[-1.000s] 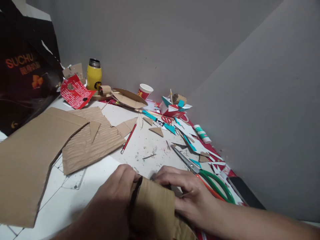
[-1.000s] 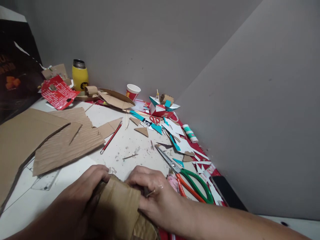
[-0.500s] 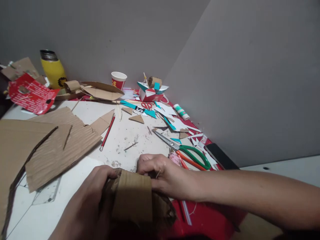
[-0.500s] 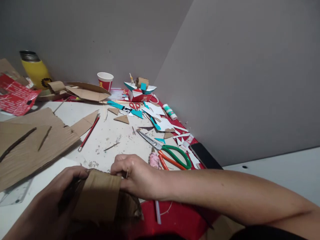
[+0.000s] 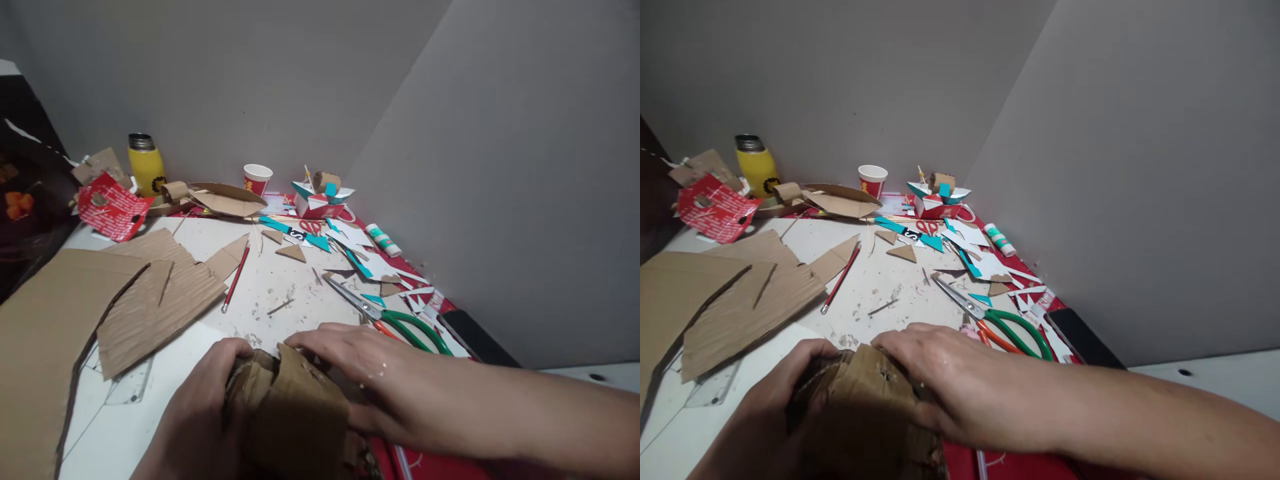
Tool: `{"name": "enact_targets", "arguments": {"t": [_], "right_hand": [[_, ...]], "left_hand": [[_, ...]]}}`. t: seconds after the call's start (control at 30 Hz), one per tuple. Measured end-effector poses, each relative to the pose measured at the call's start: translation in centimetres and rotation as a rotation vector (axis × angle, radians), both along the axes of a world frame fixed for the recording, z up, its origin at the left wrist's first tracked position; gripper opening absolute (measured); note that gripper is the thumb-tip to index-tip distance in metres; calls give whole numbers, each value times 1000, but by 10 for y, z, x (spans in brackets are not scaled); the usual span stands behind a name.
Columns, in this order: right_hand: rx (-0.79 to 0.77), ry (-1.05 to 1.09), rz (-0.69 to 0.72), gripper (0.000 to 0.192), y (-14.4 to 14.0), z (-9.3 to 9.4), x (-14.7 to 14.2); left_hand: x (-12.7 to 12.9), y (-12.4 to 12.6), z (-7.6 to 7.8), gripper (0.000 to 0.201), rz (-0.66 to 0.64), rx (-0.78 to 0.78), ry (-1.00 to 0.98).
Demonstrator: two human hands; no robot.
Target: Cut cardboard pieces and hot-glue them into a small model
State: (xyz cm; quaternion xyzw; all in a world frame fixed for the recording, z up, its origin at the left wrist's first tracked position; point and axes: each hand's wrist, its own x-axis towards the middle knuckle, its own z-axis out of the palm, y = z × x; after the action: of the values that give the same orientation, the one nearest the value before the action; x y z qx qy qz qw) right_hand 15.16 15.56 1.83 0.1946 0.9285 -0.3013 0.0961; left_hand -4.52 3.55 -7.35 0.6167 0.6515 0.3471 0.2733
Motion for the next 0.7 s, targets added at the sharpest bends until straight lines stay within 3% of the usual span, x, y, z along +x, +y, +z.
{"name": "enact_targets", "arguments": {"t": [0.17,0.27,0.43,0.6,0.7], "right_hand": [[371,196,153,70,-6,-23,9],[465,296,241,80,-8,-34,15],[399,355,233,62,-9,-43,21],[219,343,56,30,-11,-46,13],[191,310,-14,20,-11,-46,8]], "left_hand": [[2,-1,2,17,1,55,22],[2,1,6,20,-68,-8,33],[0,4,11,26,-164,-7,87],[-1,8,17,29,-169,-93,40],[0,8,17,24,-171,-83,65]]}}
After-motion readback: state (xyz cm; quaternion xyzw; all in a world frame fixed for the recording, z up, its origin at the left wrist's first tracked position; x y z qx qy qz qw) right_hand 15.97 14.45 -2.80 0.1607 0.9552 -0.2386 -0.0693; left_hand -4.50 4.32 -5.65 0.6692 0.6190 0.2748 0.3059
